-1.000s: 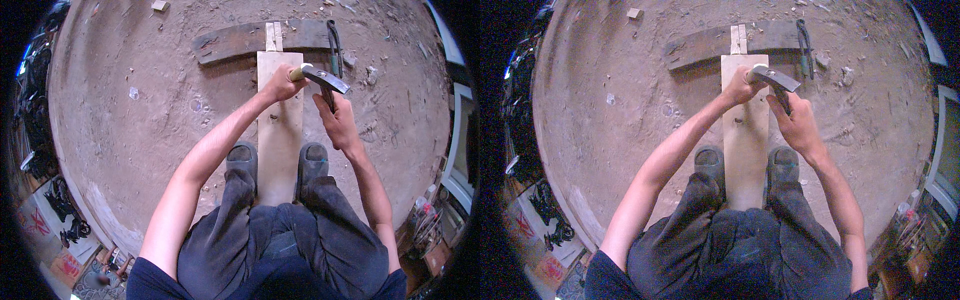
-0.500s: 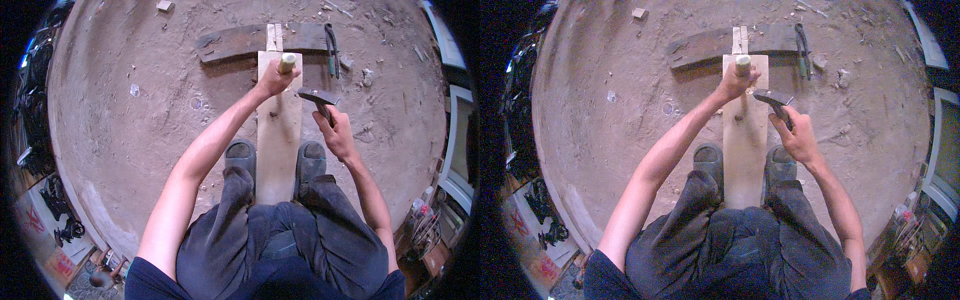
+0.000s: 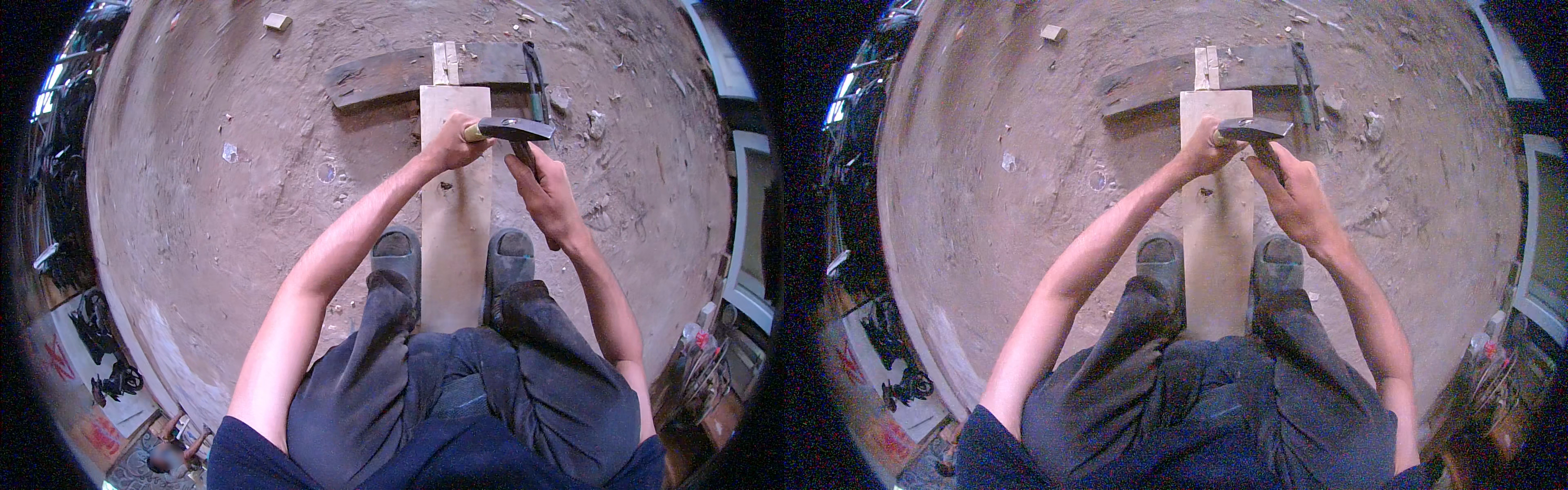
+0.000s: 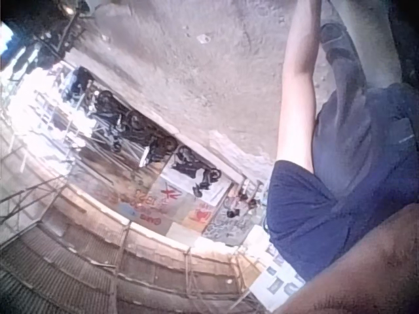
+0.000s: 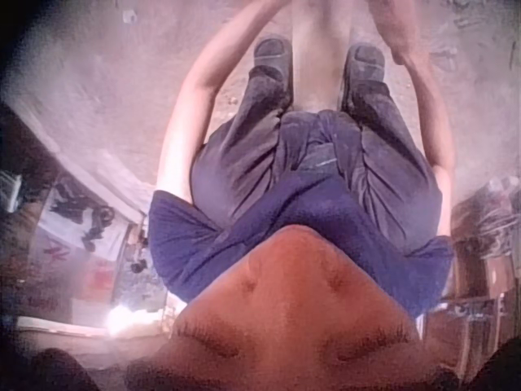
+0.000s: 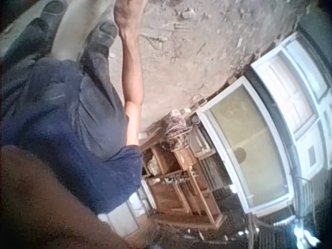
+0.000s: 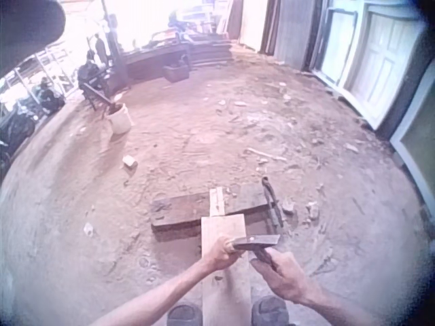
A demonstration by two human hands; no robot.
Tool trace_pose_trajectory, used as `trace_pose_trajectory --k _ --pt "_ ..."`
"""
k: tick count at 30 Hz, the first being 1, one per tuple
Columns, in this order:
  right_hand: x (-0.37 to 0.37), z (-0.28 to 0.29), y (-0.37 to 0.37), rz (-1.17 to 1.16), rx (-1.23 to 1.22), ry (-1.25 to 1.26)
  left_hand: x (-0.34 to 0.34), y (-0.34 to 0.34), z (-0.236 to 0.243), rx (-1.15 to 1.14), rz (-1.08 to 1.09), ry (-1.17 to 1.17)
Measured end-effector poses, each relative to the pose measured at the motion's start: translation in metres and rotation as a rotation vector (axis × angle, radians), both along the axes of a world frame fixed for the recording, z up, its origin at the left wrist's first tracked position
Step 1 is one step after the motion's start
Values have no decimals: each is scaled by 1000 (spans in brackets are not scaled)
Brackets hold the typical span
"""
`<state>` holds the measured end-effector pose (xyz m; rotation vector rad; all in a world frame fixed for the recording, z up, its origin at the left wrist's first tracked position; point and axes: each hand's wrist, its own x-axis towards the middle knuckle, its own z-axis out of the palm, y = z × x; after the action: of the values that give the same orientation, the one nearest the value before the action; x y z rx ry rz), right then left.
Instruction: The person carves a rectangular hole into a wooden board using a chisel and a hammer while sitting on the floor.
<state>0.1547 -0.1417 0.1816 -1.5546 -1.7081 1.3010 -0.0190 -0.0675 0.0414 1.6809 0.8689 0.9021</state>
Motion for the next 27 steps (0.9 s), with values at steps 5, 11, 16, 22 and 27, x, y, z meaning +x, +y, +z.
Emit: trace_pose_trajectory --k 5,11,16,22,27 --pt "0 -6 4 -41 -99 76 -1 1 -15 -4 -7 -6" --pt "4 -25 5 -126 -173 161 4 3 -18 -90 5 -10" --pt "0 -30 10 -138 -146 193 3 8 -19 -63 -12 4" --pt "1 -22 8 -152 -125 147 5 9 -16 -35 3 7" --pt "4 -17 1 -84 -3 108 1 2 -14 -28 -20 18"
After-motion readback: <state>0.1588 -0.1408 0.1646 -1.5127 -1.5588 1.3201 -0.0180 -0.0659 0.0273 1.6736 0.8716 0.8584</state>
